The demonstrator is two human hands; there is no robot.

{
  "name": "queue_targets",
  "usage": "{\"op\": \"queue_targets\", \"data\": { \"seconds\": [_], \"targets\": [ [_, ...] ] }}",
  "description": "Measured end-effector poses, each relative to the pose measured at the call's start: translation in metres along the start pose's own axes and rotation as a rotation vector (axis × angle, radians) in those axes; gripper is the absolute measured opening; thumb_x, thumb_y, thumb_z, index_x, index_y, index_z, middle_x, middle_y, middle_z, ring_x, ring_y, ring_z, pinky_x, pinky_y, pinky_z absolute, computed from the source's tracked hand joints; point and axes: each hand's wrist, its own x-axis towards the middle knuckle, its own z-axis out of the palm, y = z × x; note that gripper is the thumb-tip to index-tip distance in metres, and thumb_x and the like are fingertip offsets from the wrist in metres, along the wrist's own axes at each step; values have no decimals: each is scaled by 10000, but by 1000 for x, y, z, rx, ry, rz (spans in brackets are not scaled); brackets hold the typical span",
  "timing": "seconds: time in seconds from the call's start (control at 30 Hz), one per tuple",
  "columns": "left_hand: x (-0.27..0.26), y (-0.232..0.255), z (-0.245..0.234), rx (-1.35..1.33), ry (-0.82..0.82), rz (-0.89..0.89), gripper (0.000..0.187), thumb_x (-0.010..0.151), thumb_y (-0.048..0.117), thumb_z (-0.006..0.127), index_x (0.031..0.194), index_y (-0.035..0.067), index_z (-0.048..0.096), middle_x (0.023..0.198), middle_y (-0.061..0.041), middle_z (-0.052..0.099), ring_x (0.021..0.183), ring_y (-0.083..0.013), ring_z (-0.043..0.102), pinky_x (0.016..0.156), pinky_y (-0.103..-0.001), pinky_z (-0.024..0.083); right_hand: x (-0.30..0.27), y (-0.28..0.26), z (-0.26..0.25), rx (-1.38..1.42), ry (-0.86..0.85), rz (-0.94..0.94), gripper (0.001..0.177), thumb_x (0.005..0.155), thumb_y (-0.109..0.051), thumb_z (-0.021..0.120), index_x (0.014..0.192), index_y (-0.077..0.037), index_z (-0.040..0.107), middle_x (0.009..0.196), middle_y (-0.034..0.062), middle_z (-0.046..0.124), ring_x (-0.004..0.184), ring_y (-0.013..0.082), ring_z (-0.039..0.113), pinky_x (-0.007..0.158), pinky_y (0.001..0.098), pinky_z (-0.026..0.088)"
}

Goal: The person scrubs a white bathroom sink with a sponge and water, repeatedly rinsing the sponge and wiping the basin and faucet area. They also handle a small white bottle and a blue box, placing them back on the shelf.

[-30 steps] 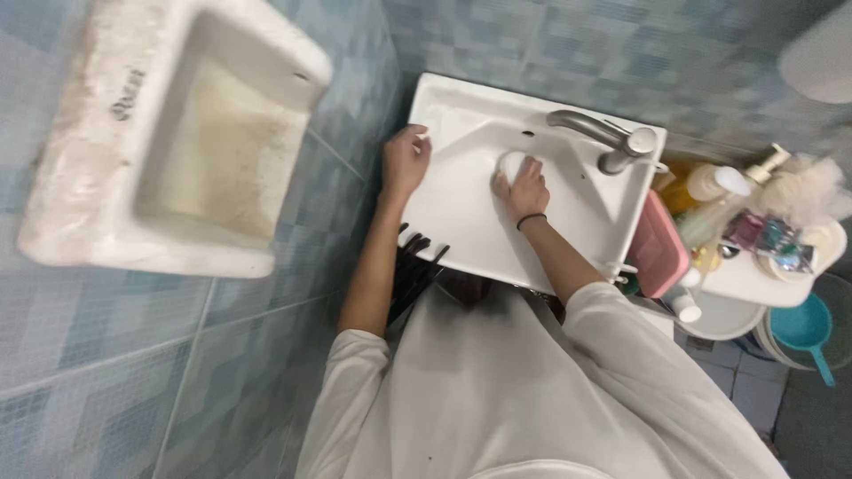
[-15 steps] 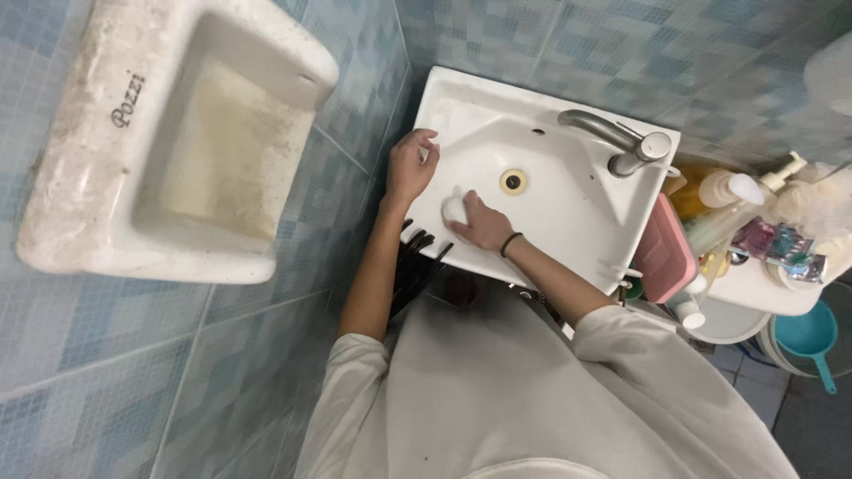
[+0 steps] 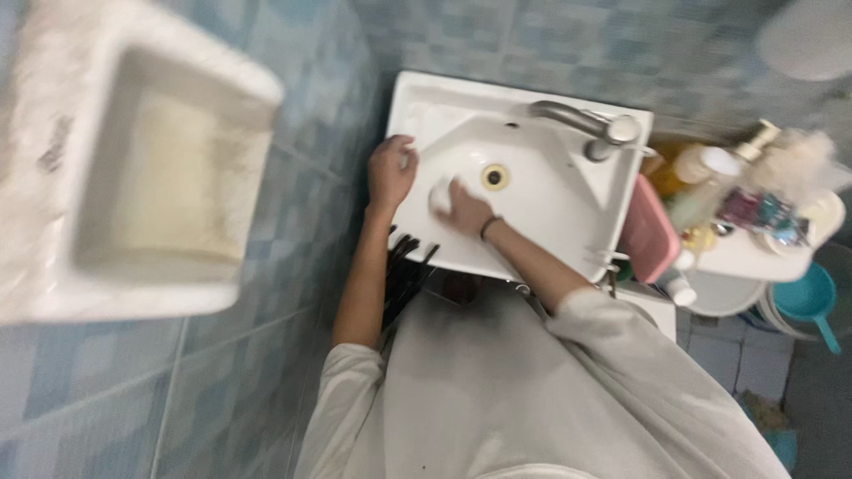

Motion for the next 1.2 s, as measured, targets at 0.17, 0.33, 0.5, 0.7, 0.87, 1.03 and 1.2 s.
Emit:
{"op": "queue_targets", "data": {
  "seconds": [0.17, 0.33, 0.5, 0.7, 0.87, 1.03, 1.2],
  "targets": [
    [3, 5, 5, 119, -41, -86, 175, 898, 132, 694, 1041, 38, 731, 894, -126, 737, 904, -323, 701, 826, -443, 550, -68, 70, -46, -427, -192, 155, 800, 934, -542, 547, 1538, -72, 314, 1335, 206, 615, 1142, 331, 671, 970, 517, 520],
    [4, 17, 16, 112, -106, -141, 198, 920, 162, 688, 1077, 47, 723, 917, -104, 749, 867, -292, 712, 803, -420, 543, -62, 65, -28, -313, -15, 113, 615, 985, -411, 527, 1418, 19, 455, 1220, 231, 675, 1001, 300, 700, 872, 476, 578],
    [12, 54, 40, 33, -305, -298, 262, 896, 186, 681, 1123, 61, 720, 936, -104, 751, 741, -311, 699, 761, -415, 538, -31, -12, 9, -216, -38, 46, 869, 916, -587, 588, 1507, -19, 298, 1315, 259, 595, 1110, 411, 665, 948, 509, 534],
    [15, 75, 53, -69, -256, -2, 224, 938, 190, 680, 1105, 46, 719, 919, -127, 754, 867, -313, 719, 809, -415, 550, -93, 106, -43, -270, 93, 401, 821, 905, -502, 578, 1505, -9, 310, 1322, 256, 592, 1096, 362, 700, 913, 472, 575],
    [15, 96, 45, -140, -321, -131, 246, 967, 230, 656, 1124, 50, 716, 949, -130, 756, 709, -293, 692, 710, -401, 543, -37, 20, 16, -184, 113, 141, 678, 890, -518, 622, 1341, -19, 534, 1245, 244, 663, 1102, 395, 681, 947, 500, 538],
    [3, 94, 37, -150, -339, -169, 247, 994, 242, 641, 1120, 47, 724, 947, -146, 758, 683, -286, 683, 674, -392, 541, -47, 11, 22, -124, 158, 70, 699, 862, -525, 636, 1325, -14, 521, 1209, 247, 676, 1076, 417, 681, 938, 527, 528],
    [0, 68, 42, -118, -294, -64, 216, 997, 221, 659, 1112, 49, 721, 957, -150, 756, 862, -289, 742, 751, -388, 568, -102, 104, -63, -357, 47, 395, 728, 956, -472, 548, 1460, 14, 348, 1319, 265, 583, 1074, 366, 681, 894, 461, 543]
  ]
}}
